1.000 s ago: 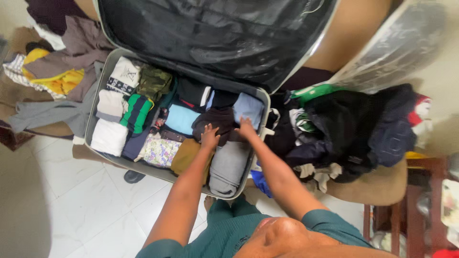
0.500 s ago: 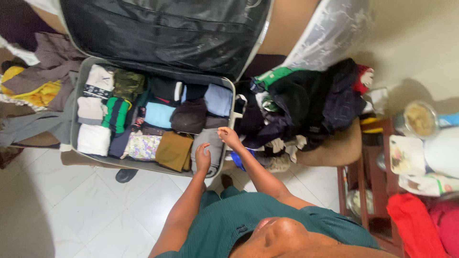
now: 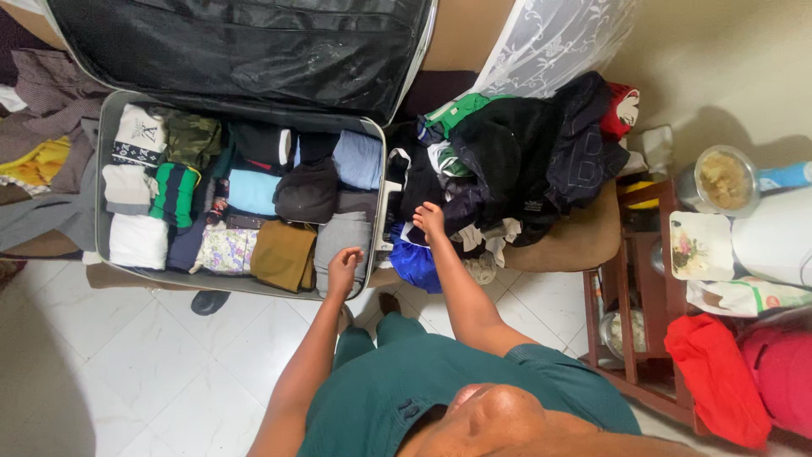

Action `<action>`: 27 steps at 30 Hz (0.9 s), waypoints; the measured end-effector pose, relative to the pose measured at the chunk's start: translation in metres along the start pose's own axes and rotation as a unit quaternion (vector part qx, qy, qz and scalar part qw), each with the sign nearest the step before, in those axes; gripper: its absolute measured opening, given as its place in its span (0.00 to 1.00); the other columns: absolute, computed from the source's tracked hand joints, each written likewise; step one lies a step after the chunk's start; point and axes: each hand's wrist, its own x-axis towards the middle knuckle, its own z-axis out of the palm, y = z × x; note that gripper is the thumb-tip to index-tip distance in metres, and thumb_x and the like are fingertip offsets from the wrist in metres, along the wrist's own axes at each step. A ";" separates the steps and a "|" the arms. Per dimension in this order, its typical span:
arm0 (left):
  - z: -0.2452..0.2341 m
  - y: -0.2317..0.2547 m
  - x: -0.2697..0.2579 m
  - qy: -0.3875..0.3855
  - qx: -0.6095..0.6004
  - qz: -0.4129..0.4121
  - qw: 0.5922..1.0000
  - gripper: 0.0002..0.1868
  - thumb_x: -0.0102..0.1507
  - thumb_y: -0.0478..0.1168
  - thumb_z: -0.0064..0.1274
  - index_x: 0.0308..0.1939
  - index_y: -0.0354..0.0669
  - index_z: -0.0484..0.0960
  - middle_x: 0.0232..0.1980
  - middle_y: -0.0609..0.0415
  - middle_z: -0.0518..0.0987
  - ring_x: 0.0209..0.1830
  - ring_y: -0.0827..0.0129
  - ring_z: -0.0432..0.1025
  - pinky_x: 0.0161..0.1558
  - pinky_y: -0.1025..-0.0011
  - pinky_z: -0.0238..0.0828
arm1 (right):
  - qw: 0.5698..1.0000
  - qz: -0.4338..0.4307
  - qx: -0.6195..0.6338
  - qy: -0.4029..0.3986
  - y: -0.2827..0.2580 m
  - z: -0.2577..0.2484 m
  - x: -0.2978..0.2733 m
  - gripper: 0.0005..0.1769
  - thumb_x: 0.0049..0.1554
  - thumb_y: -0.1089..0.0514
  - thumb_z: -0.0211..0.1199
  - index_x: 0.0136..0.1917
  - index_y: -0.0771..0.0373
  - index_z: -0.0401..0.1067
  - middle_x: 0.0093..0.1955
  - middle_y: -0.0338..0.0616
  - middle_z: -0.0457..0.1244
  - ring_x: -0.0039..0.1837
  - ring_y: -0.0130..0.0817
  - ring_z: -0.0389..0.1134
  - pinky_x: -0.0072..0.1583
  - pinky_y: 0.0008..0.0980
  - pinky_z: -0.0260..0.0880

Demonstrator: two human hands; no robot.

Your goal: The person folds various clothing items, including a black garment, a blue patterned shirt, a grey item, and a brown item, and places them into an open suitcase. The person handles the clothes one by one, folding them neatly before arranging them inside the luggage.

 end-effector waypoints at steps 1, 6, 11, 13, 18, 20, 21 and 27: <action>-0.003 -0.001 -0.002 0.000 -0.006 -0.003 1.000 0.13 0.70 0.30 0.44 0.54 0.35 0.82 0.48 0.51 0.85 0.45 0.71 0.78 0.48 0.74 0.74 | 1.000 -0.001 0.008 0.018 0.004 -0.002 0.010 0.34 0.58 0.61 0.67 0.74 0.66 0.59 0.53 0.56 0.65 0.42 0.40 0.69 0.42 0.39 0.73; -0.026 -0.008 -0.019 0.015 -0.008 -0.008 1.000 0.13 0.70 0.32 0.44 0.55 0.34 0.80 0.48 0.50 0.85 0.44 0.71 0.79 0.47 0.74 0.73 | 0.972 0.204 0.055 0.104 0.028 -0.007 0.067 0.42 0.55 0.51 0.70 0.78 0.58 0.57 0.72 0.55 0.59 0.66 0.55 0.62 0.62 0.62 0.66; -0.047 -0.012 -0.031 0.039 0.007 -0.038 0.998 0.13 0.71 0.34 0.44 0.56 0.34 0.80 0.48 0.49 0.85 0.43 0.70 0.78 0.46 0.74 0.72 | 0.928 0.338 0.136 0.077 0.027 0.001 0.076 0.49 0.54 0.36 0.70 0.79 0.56 0.54 0.77 0.52 0.52 0.77 0.63 0.51 0.70 0.73 0.52; -0.054 -0.012 -0.035 0.043 0.008 -0.043 0.998 0.13 0.71 0.34 0.44 0.57 0.35 0.79 0.48 0.51 0.85 0.44 0.72 0.78 0.46 0.75 0.73 | 0.901 0.386 0.197 0.027 0.020 0.005 0.075 0.54 0.51 0.27 0.69 0.76 0.59 0.56 0.74 0.57 0.56 0.73 0.63 0.52 0.66 0.78 0.45; -0.062 -0.014 -0.038 0.042 0.010 -0.055 0.998 0.14 0.71 0.36 0.42 0.57 0.36 0.79 0.48 0.51 0.85 0.44 0.73 0.78 0.47 0.76 0.72 | 0.922 0.341 0.142 0.114 0.011 0.013 0.090 0.35 0.55 0.38 0.71 0.69 0.51 0.64 0.66 0.41 0.61 0.66 0.47 0.64 0.67 0.78 0.50; -0.064 -0.014 -0.039 0.039 0.005 -0.060 0.997 0.14 0.71 0.36 0.43 0.57 0.36 0.79 0.48 0.51 0.85 0.43 0.72 0.78 0.46 0.75 0.72 | 0.937 0.314 0.090 0.126 0.011 0.007 0.108 0.29 0.56 0.41 0.70 0.66 0.50 0.66 0.61 0.40 0.63 0.61 0.45 0.66 0.65 0.75 0.54; -0.064 -0.013 -0.039 0.038 0.003 -0.062 0.997 0.14 0.71 0.36 0.43 0.57 0.36 0.79 0.48 0.51 0.85 0.44 0.72 0.78 0.46 0.75 0.72 | 0.942 0.301 0.063 0.132 0.010 0.006 0.117 0.27 0.56 0.42 0.69 0.64 0.50 0.68 0.59 0.40 0.64 0.59 0.43 0.67 0.63 0.74 0.56; -0.064 -0.004 -0.038 0.026 -0.005 -0.065 0.998 0.15 0.71 0.36 0.42 0.58 0.35 0.78 0.49 0.51 0.85 0.44 0.72 0.78 0.46 0.76 0.71 | 0.981 0.159 0.046 0.102 -0.037 0.014 0.122 0.17 0.58 0.49 0.68 0.59 0.51 0.70 0.52 0.42 0.66 0.50 0.42 0.71 0.57 0.63 0.65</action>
